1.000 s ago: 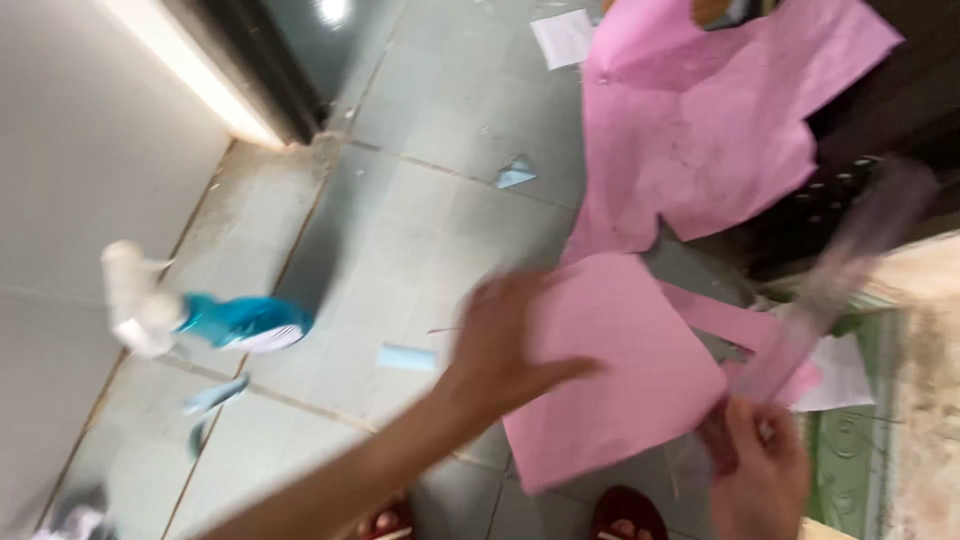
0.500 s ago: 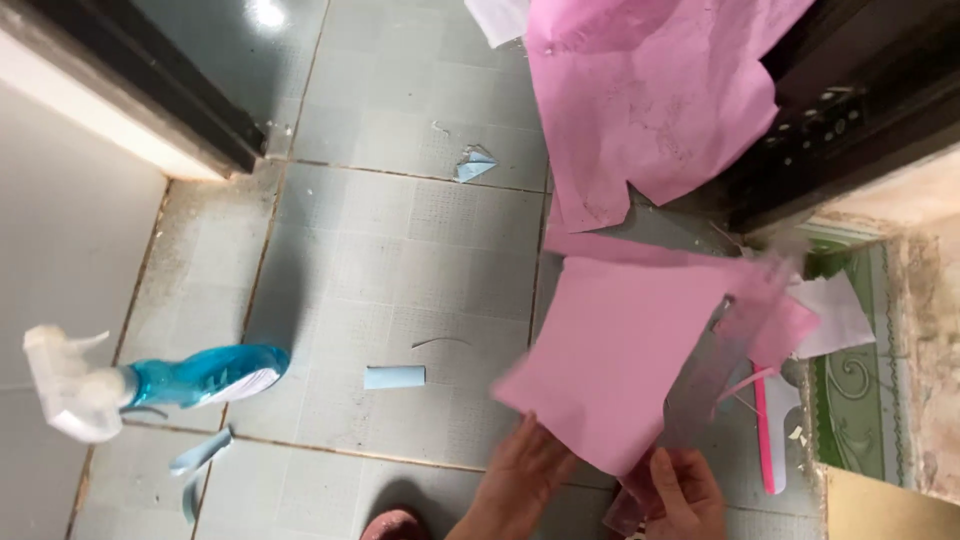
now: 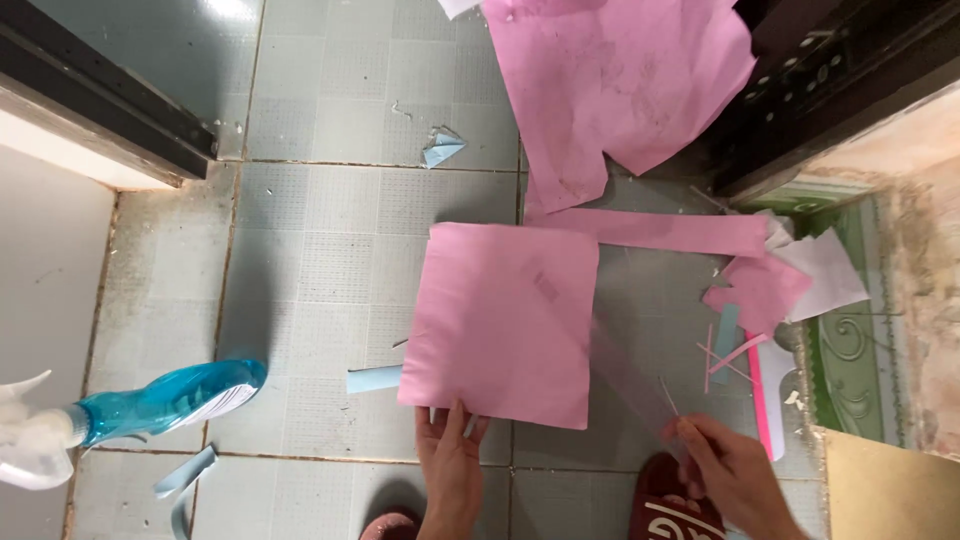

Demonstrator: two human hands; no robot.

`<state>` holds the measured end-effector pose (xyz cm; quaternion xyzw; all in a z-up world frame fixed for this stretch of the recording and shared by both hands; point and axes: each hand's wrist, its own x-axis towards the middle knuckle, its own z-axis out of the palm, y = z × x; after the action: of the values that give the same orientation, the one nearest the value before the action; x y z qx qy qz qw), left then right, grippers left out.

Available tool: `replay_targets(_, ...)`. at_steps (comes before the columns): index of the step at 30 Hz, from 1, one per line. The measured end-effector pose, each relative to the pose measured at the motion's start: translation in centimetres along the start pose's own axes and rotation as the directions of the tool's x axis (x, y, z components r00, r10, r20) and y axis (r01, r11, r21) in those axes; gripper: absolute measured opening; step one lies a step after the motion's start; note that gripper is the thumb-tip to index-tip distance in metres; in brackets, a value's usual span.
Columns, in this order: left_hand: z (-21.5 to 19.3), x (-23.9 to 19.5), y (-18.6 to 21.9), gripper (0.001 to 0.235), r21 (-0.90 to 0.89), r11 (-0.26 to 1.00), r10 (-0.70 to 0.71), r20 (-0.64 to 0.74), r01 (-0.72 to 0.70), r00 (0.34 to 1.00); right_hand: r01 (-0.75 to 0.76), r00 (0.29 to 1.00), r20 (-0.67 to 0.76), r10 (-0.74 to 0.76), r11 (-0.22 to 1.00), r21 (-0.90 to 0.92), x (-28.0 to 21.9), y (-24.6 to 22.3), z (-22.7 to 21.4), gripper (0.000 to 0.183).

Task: The person measures and cuts pink paper using a ruler and scissors.

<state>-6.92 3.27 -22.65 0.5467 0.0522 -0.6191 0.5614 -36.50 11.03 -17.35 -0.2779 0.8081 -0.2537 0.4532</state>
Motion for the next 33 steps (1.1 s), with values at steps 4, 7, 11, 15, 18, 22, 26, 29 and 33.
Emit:
replay_targets(4,1.1,-0.3,-0.7,0.036,-0.027,0.989,-0.147,0.003,0.147,0.989,0.082,0.965,0.259,0.031,0.907,-0.413,4.3,0.3,-1.4,0.026)
replay_targets(7,1.1,-0.4,-3.4,0.051,-0.151,0.973,-0.168,0.064,0.176,0.984,0.162,0.950,0.312,-0.018,0.881,-0.444,6.3,1.7,-1.7,0.026)
replay_targets(11,-0.5,0.4,-6.3,0.027,-0.224,0.954,-0.166,0.167,0.201,0.972,0.187,0.933,0.360,0.019,0.828,-0.529,8.1,2.4,-2.0,0.030)
replay_targets(15,4.4,-2.1,-2.9,0.053,-0.171,0.924,-0.327,0.111,0.342,0.938,0.202,0.931,0.362,-0.036,0.880,-0.431,8.1,1.8,-1.7,0.033)
replay_targets(18,2.6,-1.1,-4.6,0.048,-0.141,0.933,-0.326,0.059,0.331,0.944,0.197,0.916,0.401,-0.020,0.893,-0.406,8.1,1.5,-1.6,0.032)
replay_targets(22,5.8,-2.2,-1.8,0.040,-0.005,0.948,-0.318,-0.075,0.318,0.945,0.143,0.935,0.344,0.092,0.788,-0.599,7.2,-3.5,-2.6,0.038)
replay_targets(26,5.8,-1.2,-2.4,0.047,-0.001,0.968,-0.251,-0.102,0.252,0.963,0.305,0.938,0.316,-0.141,0.766,-0.566,8.3,-1.8,-3.0,0.033)
replay_targets(29,6.2,-0.9,-2.3,0.049,-0.068,0.983,-0.179,-0.143,0.171,0.973,0.407,0.836,0.062,-0.545,0.541,-0.737,5.5,-1.2,-1.6,0.056)
replay_targets(33,8.2,-2.1,-1.3,0.046,-0.052,0.976,-0.214,-0.071,0.211,0.974,-0.174,0.946,-0.255,0.198,0.978,0.115,1.2,-1.7,2.4,0.033)
